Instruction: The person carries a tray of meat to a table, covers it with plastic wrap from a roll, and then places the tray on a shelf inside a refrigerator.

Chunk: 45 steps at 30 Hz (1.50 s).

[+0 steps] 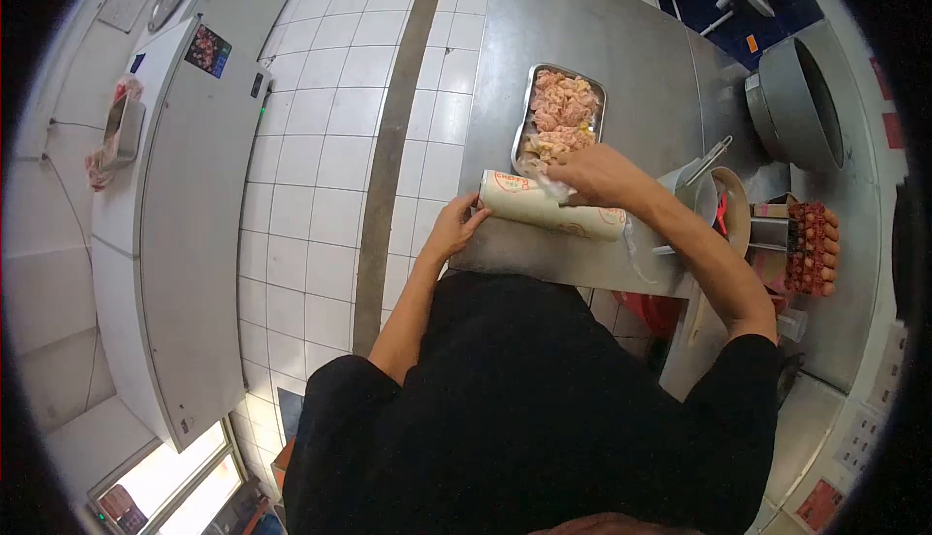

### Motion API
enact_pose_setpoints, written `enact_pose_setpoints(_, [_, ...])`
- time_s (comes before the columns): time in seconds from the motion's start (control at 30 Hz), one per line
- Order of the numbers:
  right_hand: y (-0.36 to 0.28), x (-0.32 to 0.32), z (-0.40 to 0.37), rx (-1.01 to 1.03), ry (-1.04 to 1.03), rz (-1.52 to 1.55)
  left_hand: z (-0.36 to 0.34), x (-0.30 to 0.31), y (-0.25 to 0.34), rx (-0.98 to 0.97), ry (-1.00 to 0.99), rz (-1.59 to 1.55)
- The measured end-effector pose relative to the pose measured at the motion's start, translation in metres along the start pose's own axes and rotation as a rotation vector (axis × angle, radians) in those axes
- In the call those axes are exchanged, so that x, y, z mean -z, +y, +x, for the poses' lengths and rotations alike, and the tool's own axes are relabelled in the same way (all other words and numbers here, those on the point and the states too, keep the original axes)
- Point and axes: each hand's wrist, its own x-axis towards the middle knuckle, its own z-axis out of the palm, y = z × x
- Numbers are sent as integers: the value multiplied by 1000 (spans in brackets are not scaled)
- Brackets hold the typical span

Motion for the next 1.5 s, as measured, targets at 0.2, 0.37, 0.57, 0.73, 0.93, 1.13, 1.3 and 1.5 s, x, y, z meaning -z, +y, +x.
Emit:
enact_pose_setpoints(0.2, [14,-2,6,-61,-91,-105,-1,8,9,41,-53,20])
enact_pose_setpoints(0.37, [40,11,-1,-254,-34,-95,-9,8,0,6,-44,73])
enact_pose_setpoints(0.57, [52,17,-8,-443,41,36,-8,10,-7,-50,-96,150])
enact_pose_setpoints(0.73, [26,4,-7,-354,36,133,-3,14,55,153,41,159])
enact_pose_setpoints(0.93, [19,0,-15,-340,35,149,13,9,69,-333,232,429])
enact_pose_setpoints(1.13, [26,-6,-25,-313,151,195,19,4,75,-225,201,497])
enact_pose_setpoints(1.3, [22,-3,-30,-355,202,179,13,0,64,-209,235,384])
enact_pose_setpoints(1.5, [27,-10,-32,-367,158,145,11,6,56,-45,167,73])
